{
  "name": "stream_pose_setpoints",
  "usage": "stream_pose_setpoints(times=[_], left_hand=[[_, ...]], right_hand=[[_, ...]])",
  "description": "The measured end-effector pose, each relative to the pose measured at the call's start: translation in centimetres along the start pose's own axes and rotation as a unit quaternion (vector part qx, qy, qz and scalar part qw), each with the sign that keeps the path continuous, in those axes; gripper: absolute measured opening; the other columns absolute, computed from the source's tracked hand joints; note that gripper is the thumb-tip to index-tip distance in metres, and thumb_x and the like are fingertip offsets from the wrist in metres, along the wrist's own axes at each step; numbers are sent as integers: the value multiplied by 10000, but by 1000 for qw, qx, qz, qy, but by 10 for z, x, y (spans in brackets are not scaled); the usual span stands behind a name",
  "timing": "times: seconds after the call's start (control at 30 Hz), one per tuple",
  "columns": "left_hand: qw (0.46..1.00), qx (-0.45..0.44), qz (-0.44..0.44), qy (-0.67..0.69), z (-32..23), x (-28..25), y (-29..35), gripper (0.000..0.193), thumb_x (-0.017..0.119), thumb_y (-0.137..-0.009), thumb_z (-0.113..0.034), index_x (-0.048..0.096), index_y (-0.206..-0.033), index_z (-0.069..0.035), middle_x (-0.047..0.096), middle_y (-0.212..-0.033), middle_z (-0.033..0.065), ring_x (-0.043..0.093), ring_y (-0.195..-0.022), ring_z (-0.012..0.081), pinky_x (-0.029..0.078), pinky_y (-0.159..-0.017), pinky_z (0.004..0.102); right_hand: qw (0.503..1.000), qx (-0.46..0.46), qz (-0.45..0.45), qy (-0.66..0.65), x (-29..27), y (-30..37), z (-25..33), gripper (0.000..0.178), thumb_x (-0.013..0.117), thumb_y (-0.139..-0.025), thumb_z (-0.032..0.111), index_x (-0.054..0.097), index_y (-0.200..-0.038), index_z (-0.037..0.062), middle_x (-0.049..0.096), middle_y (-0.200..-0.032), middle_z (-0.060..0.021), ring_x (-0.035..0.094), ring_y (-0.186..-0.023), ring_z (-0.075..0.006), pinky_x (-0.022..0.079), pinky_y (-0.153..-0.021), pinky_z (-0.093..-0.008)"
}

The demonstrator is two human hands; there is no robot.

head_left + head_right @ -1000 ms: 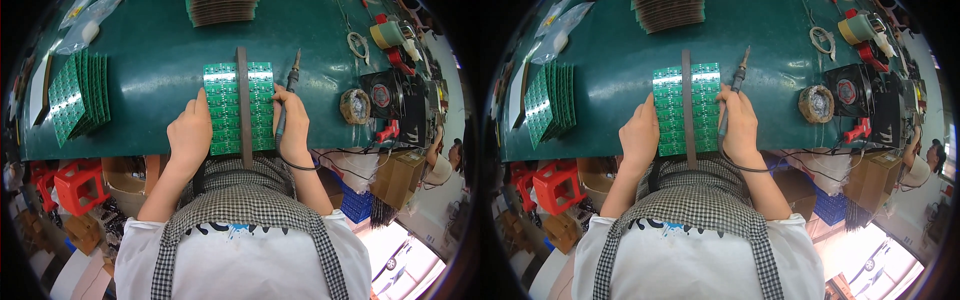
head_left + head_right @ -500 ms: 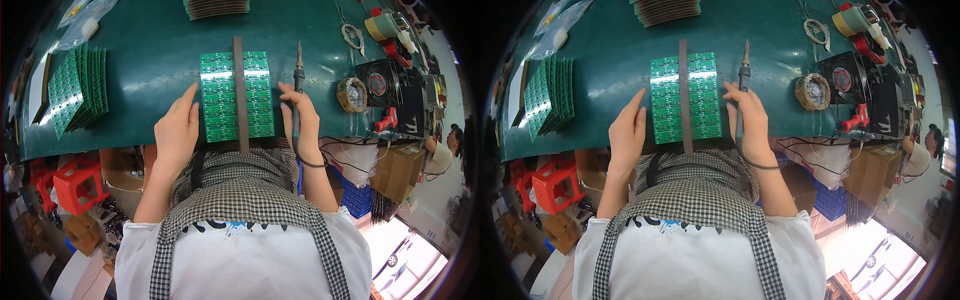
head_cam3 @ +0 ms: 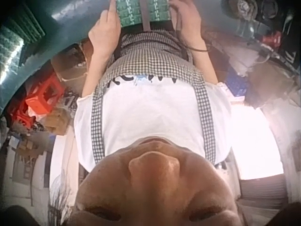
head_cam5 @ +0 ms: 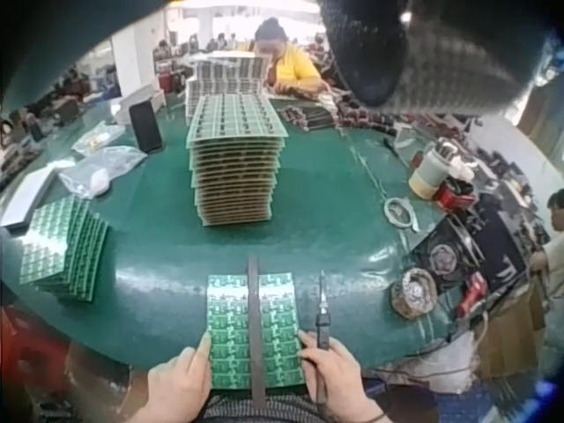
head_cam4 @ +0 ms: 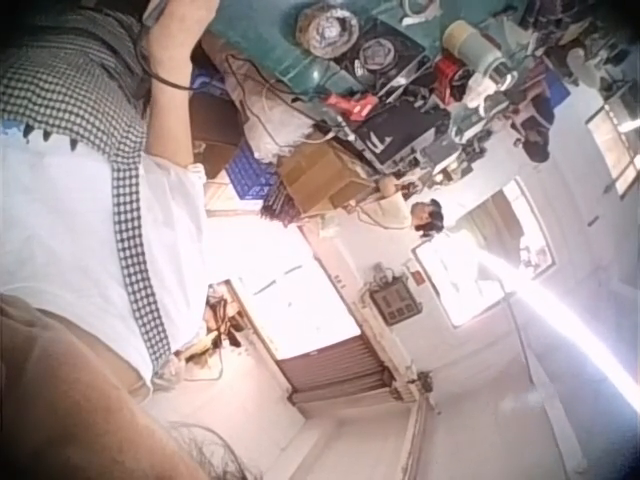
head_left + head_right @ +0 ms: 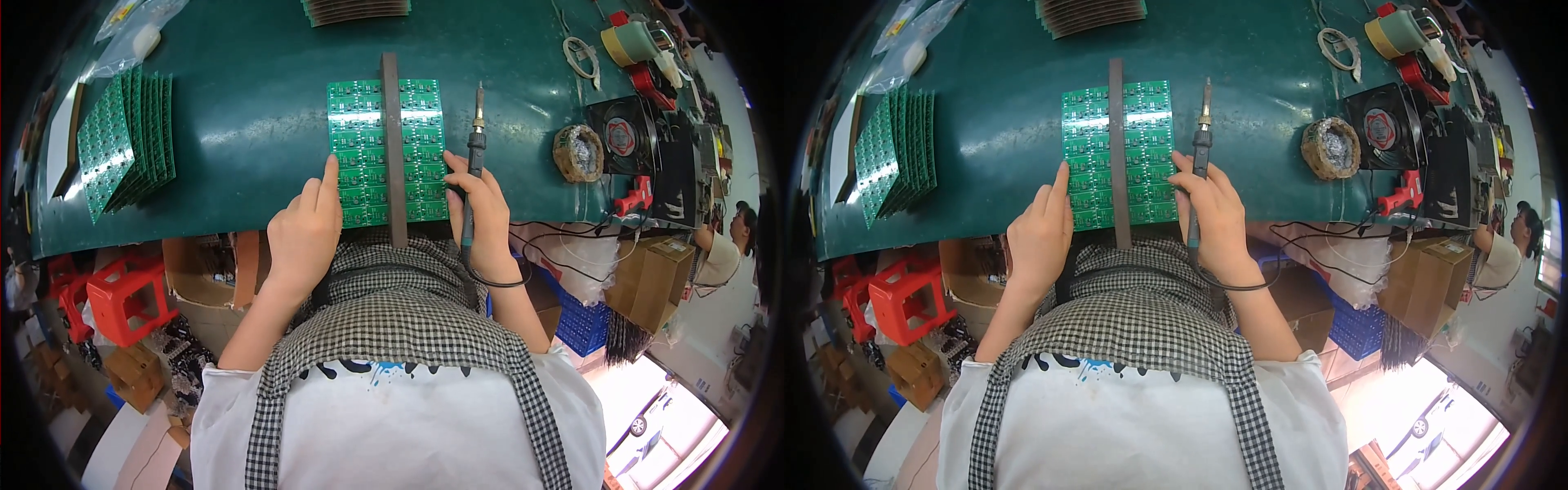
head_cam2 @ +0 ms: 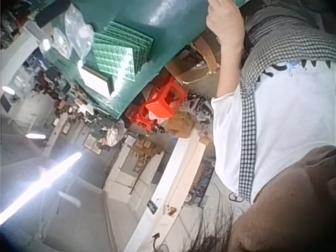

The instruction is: The person solders components on a circuit board panel using a soldering iron, lifts and turns over a panel by hand, solders another circuit board panel, and stacks the boards on the table.

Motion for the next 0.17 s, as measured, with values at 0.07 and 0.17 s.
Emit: stream_pose_setpoints(times=[0.07, 0.17], left_hand=[[1000, 2, 6, -15, -1, -1, 0, 490, 649, -749, -62, 574, -1232, -34, 445, -699, 9, 495, -500, 77, 435, -416, 226], [1000, 2, 14, -28, -1, -2, 0, 494, 646, -748, -58, 571, -1236, -35, 446, -702, 7, 501, -507, 71, 438, -419, 221]], right_hand=[[1000, 3, -1, -5, 0, 0, 0, 325, 655, -747, -79, 565, -1022, 68, 642, -1163, -130, 592, -1076, -310, 505, -840, -393], [1000, -5, 0, 8, 0, 0, 1, 328, 652, -749, -78, 562, -1029, 69, 640, -1165, -130, 597, -1067, -311, 506, -838, -392]])
Point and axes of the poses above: each hand's wrist, its own y-axis away from the middle knuckle, its own x-axis out of the palm, z = x × y, the point moved 1 cm from there along -y, towards the middle knuckle
